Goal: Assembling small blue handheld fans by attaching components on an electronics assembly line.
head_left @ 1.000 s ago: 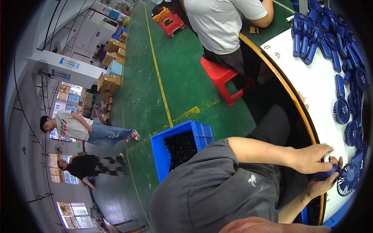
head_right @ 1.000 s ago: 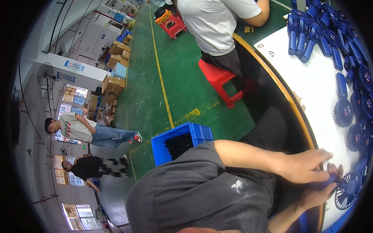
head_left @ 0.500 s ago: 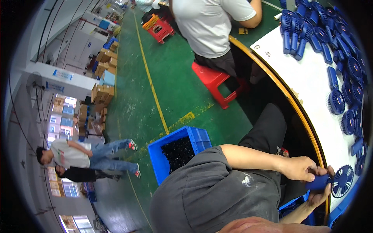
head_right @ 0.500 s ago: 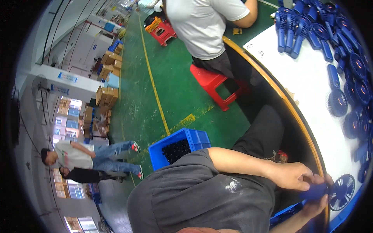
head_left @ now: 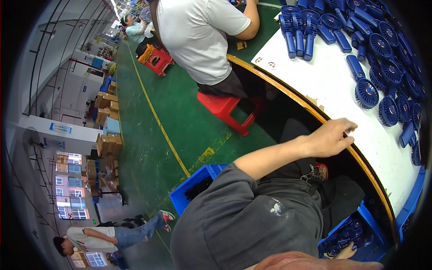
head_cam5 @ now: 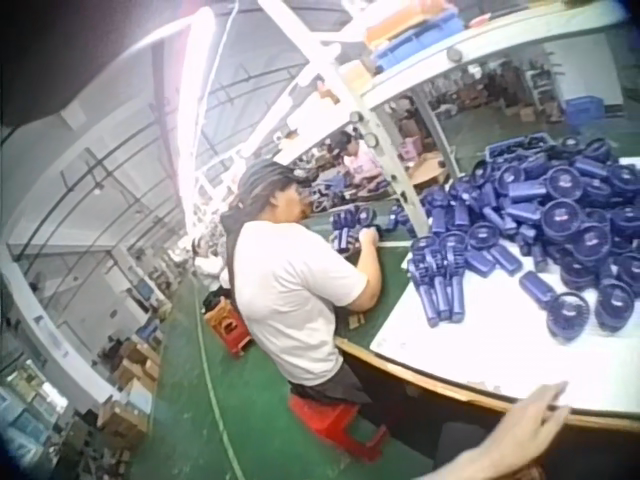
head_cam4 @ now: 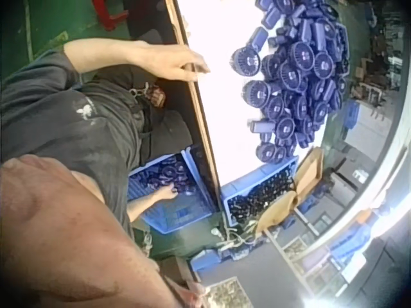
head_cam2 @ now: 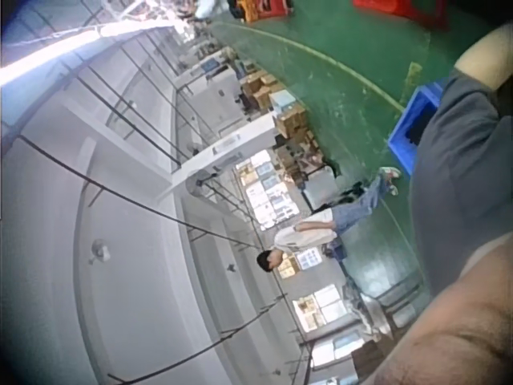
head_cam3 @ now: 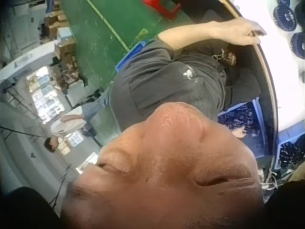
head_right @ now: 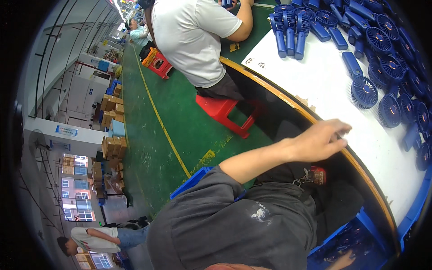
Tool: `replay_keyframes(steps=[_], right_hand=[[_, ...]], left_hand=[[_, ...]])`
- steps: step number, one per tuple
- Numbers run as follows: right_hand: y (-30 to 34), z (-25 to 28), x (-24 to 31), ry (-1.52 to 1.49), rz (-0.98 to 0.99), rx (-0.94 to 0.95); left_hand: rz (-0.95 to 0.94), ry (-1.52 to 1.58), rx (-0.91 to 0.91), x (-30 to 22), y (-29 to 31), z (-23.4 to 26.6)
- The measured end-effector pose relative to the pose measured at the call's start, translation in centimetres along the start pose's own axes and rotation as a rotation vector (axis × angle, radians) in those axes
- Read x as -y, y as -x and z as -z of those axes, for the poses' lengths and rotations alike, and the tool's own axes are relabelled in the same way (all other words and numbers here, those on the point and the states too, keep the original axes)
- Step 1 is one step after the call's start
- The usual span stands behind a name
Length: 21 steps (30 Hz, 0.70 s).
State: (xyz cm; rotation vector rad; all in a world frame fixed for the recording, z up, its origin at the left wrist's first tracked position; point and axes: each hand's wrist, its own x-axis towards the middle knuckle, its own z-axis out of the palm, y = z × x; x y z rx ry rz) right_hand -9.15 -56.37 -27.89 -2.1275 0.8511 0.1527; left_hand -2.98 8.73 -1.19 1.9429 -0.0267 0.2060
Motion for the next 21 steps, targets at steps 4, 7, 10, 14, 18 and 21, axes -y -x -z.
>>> replay_keyframes(steps=[4,7,10,14,18,21], right_hand=[[-0.5,-1.7,-4.4,0.202,0.256,0.0],[-1.4,-2.3,-5.4,0.457,0.225,-0.042],[-2.3,-2.2,-5.6,0.622,0.226,-0.065],[-3.9,-1.2,-5.6,0.679,0.412,-0.075],[0.4,-2.2,3.1,0.543,0.425,0.061],[6.3,-5.0,11.8,0.076,0.518,0.271]], left_hand=[[-0.274,-0.345,-0.191,1.3,-5.2,-0.5],[-0.299,-0.548,-0.201,1.1,-9.2,-2.0],[-0.256,-0.676,-0.111,1.0,-11.9,-3.5],[-0.169,-0.809,-0.083,1.4,-14.1,-5.1],[-0.201,-0.907,-0.132,2.9,-15.5,-5.7],[-0.152,-0.901,-0.123,3.3,-15.2,-4.5]])
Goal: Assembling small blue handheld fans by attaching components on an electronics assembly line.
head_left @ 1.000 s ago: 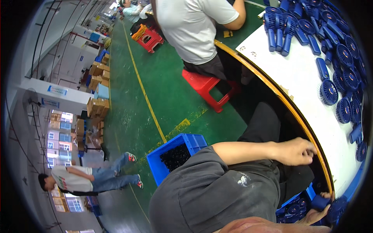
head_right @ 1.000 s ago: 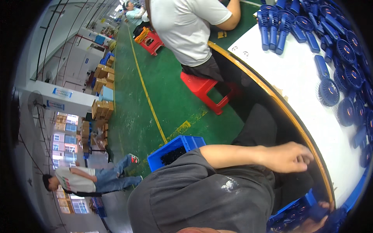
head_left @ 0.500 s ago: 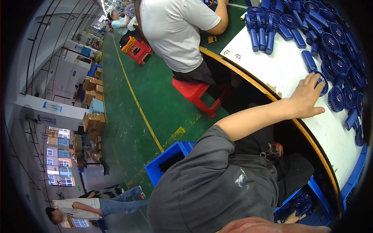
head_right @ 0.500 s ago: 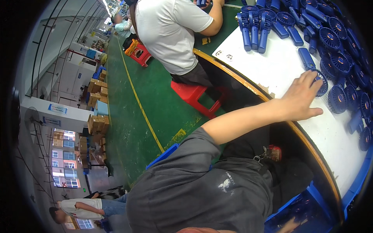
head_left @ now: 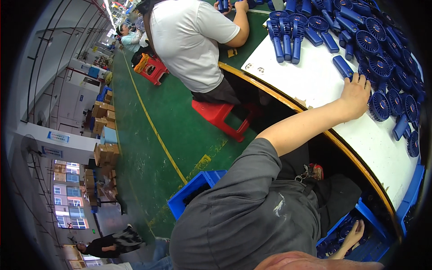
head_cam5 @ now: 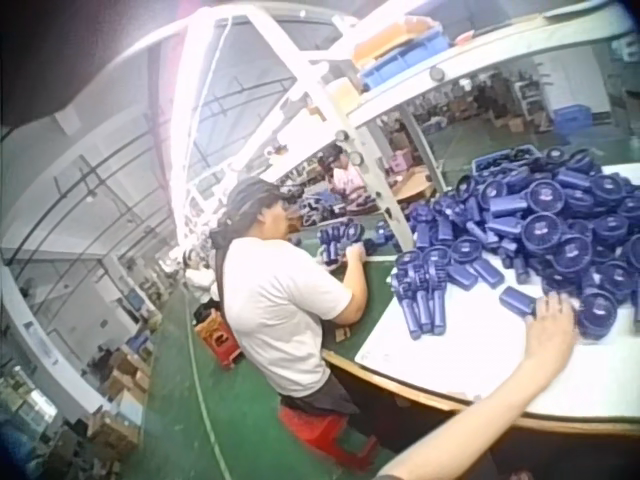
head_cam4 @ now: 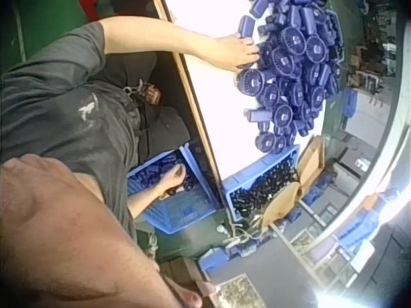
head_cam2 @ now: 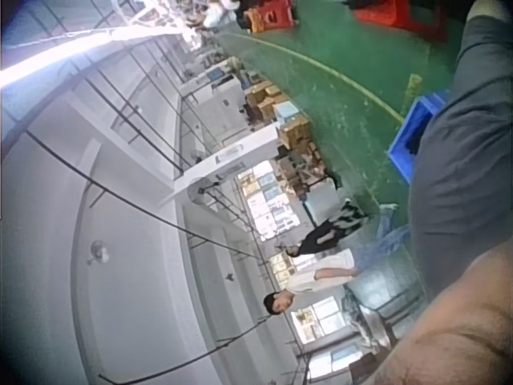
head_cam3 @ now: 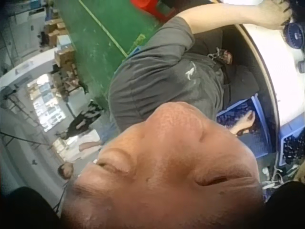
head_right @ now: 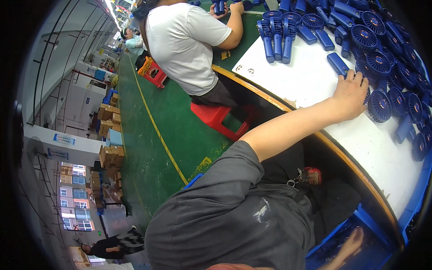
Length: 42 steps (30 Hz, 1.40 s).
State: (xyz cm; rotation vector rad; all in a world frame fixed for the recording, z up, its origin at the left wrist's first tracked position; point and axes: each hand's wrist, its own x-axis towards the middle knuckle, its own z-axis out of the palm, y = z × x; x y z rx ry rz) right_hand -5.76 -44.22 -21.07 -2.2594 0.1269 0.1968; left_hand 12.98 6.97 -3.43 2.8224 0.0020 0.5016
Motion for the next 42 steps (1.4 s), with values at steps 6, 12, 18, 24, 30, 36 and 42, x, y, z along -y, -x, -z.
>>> replay_keyframes(steps=[6,12,18,24,30,36,42], right_hand=[[0.6,-4.8,15.7,-0.2,0.132,0.004],[-1.4,-4.9,29.2,0.021,0.677,-0.142],[-2.4,-6.6,29.8,-0.103,0.918,-0.162],[-1.5,-8.4,28.5,-0.266,0.906,-0.057],[-0.1,-7.3,28.9,-0.336,0.801,0.168],[0.2,-4.9,31.1,-0.022,0.964,0.25],[-4.1,4.1,33.5,0.085,0.622,0.661]], left_hand=[[-0.127,0.193,-0.06,-0.1,1.5,4.8],[0.42,1.407,-0.026,-3.3,8.5,11.8],[0.569,2.017,0.27,-5.3,12.6,8.0],[0.339,2.024,0.395,-6.0,12.7,6.4],[0.363,1.609,0.135,-6.2,11.8,2.8],[0.342,2.199,0.859,-8.3,11.6,1.6],[0.231,2.019,0.77,-11.4,14.0,2.1]])
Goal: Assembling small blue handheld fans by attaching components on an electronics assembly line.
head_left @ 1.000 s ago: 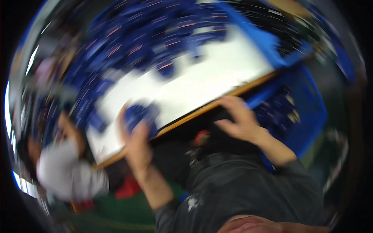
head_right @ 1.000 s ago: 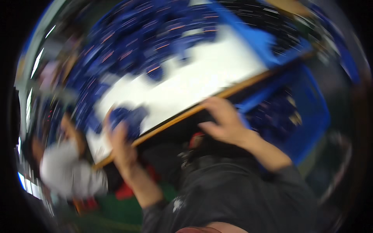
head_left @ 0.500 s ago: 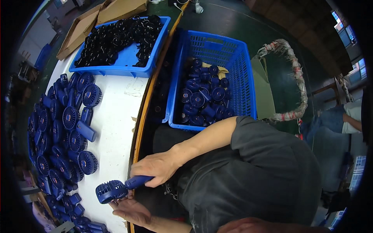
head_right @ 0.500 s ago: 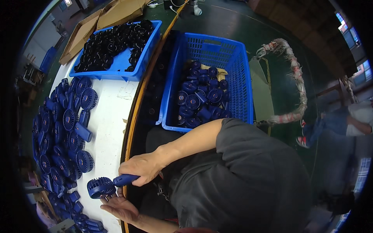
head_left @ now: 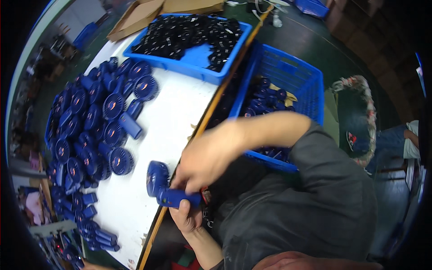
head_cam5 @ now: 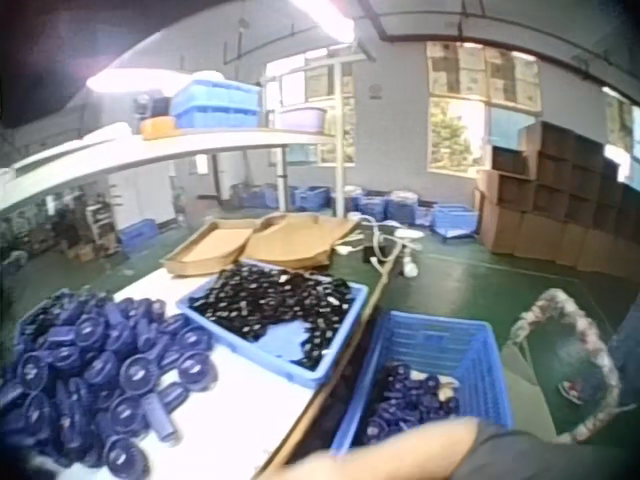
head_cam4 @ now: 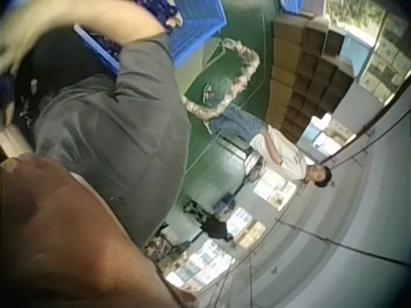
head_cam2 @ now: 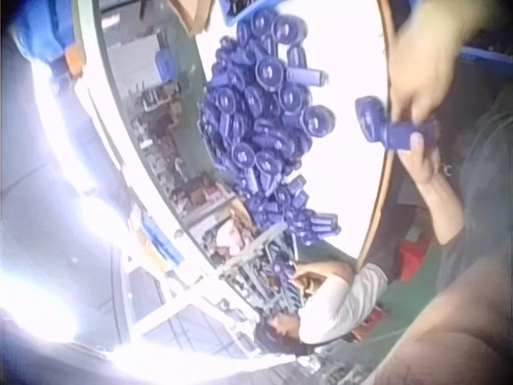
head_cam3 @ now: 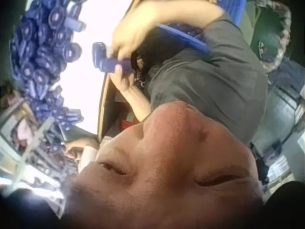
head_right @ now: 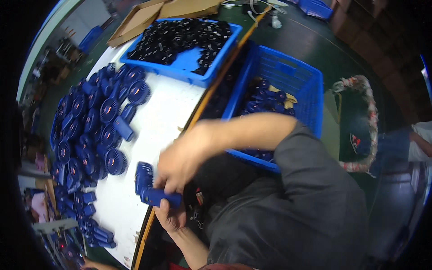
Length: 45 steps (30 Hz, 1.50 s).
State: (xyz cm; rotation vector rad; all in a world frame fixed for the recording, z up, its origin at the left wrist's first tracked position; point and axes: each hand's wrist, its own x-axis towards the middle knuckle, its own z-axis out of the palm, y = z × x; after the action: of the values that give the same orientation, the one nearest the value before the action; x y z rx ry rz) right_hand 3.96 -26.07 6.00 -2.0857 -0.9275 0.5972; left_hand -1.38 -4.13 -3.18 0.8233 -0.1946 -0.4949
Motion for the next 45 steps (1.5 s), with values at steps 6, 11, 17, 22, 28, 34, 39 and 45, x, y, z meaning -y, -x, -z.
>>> replay_keyframes(steps=[6,11,17,22,28,34,39,45], right_hand=[[3.1,17.0,-13.1,0.579,-0.635,-0.682],[2.8,17.4,-16.8,0.776,-1.067,-0.456],[2.7,17.5,-20.0,0.738,-1.036,-0.49],[2.8,17.1,-19.4,0.776,-1.123,-0.487],[3.0,18.0,-18.6,0.695,-1.059,-0.607],[0.2,13.9,-11.9,-0.036,-0.23,-0.779],[-3.6,-2.6,-3.9,-0.829,0.17,-0.263],[-3.3,-7.9,-0.9,-0.39,0.299,-0.562]], left_hand=[[-0.168,0.008,-0.03,-2.7,1.3,0.3],[-0.156,-0.083,-0.11,-2.9,1.3,-0.1],[-0.1,-0.12,-0.151,-2.6,1.1,0.6],[-0.056,-0.232,-0.25,-2.7,0.9,0.6],[-0.074,-0.263,-0.327,-2.8,0.5,1.0],[-0.127,-0.395,-0.379,-2.7,0.1,1.0],[-0.196,-0.395,-0.346,-2.2,-1.2,-0.6],[-0.143,-0.345,-0.356,-2.7,0.3,1.7]])
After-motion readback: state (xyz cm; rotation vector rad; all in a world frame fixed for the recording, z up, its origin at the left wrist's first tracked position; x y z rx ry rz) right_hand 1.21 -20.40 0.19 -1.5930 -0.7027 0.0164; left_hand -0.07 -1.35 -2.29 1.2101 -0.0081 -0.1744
